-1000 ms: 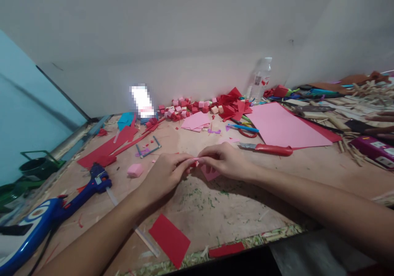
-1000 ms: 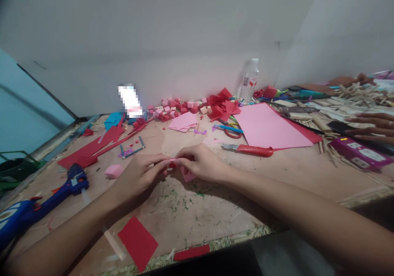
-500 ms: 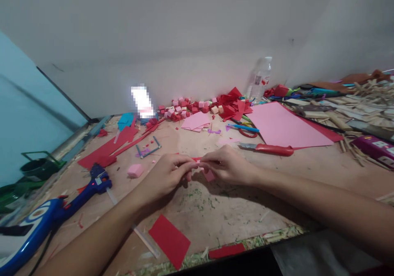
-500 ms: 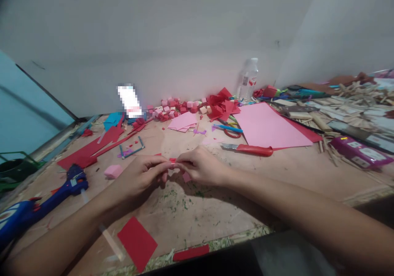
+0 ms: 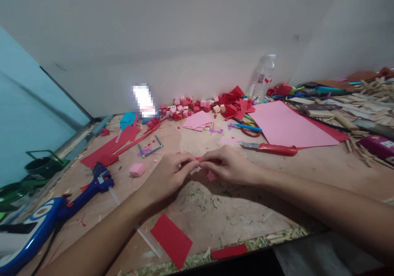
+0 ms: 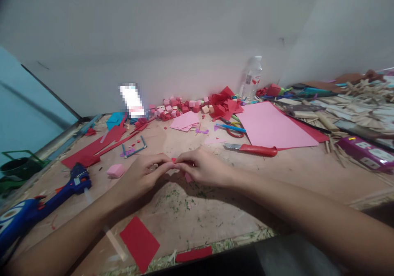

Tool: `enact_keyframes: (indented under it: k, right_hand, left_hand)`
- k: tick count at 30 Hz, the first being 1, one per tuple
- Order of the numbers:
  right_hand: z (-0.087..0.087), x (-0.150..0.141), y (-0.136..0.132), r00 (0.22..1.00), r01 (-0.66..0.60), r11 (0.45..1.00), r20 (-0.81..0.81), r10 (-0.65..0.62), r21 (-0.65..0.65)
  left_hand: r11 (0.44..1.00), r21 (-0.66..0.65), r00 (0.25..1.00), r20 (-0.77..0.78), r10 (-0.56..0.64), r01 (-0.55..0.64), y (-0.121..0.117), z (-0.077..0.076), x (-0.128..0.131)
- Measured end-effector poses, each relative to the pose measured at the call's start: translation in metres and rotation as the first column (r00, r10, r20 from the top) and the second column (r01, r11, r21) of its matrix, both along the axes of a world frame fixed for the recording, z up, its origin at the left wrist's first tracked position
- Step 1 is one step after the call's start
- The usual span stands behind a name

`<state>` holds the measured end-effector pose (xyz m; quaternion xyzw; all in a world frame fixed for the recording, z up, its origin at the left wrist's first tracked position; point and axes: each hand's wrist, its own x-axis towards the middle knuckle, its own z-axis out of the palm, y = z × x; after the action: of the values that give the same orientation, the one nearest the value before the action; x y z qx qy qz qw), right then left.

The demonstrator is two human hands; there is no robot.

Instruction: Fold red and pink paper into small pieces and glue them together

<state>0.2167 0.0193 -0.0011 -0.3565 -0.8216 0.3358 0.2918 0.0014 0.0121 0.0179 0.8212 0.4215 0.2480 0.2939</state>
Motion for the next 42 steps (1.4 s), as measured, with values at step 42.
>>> enact_keyframes:
  k: [42]
  right_hand:
    - [-0.006, 0.019, 0.026, 0.996, -0.056, 0.996, -0.075, 0.051, -0.065]
  left_hand:
    - [0.961, -0.253, 0.947, 0.264, 0.181, -0.113, 0.0, -0.017, 0.007]
